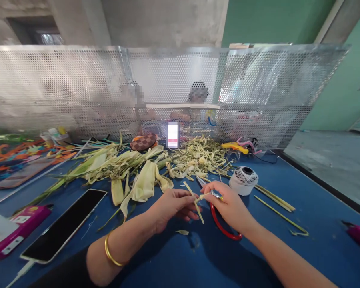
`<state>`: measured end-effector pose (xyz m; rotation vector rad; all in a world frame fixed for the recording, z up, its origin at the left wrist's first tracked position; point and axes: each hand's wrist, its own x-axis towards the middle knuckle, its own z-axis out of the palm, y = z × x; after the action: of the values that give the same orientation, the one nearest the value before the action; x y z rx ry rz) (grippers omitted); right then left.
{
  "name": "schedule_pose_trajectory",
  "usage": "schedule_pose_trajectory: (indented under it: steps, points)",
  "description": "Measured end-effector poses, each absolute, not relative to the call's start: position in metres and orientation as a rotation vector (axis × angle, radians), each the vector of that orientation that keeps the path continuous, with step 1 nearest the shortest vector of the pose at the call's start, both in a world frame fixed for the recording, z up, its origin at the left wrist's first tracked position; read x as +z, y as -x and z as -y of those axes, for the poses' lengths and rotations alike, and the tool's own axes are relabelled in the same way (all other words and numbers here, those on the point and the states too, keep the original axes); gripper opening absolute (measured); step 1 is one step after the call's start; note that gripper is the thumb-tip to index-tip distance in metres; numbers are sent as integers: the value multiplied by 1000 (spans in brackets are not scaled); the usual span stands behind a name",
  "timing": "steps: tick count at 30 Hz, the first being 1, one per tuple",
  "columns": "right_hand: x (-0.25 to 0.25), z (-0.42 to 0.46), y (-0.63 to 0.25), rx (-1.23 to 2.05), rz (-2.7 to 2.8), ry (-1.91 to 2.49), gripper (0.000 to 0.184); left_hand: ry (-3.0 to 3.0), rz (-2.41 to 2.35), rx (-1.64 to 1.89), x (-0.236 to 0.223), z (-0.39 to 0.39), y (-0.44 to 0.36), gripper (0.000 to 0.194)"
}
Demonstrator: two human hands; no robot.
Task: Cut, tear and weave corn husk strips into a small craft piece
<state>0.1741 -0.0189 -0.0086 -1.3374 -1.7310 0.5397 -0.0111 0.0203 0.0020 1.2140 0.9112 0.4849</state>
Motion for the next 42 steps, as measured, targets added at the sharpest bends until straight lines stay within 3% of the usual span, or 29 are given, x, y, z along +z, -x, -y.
schedule_pose_trajectory:
  steps: [10, 21, 31, 42]
  points:
    - [-12, 27, -153, 587, 1670, 1351, 10, -1110, -930, 621, -5, -14, 10, 21]
    - [-12, 29, -150, 653, 1575, 1387, 11, -1136, -867, 592, -2, -9, 9, 18]
    - [-4, 29, -153, 854, 1460, 1412, 10, -1112, -856, 553, 1, -7, 10, 30]
    - [-11, 29, -148, 876, 1280, 1381, 12, -1084, -837, 550, 3, -7, 11, 23]
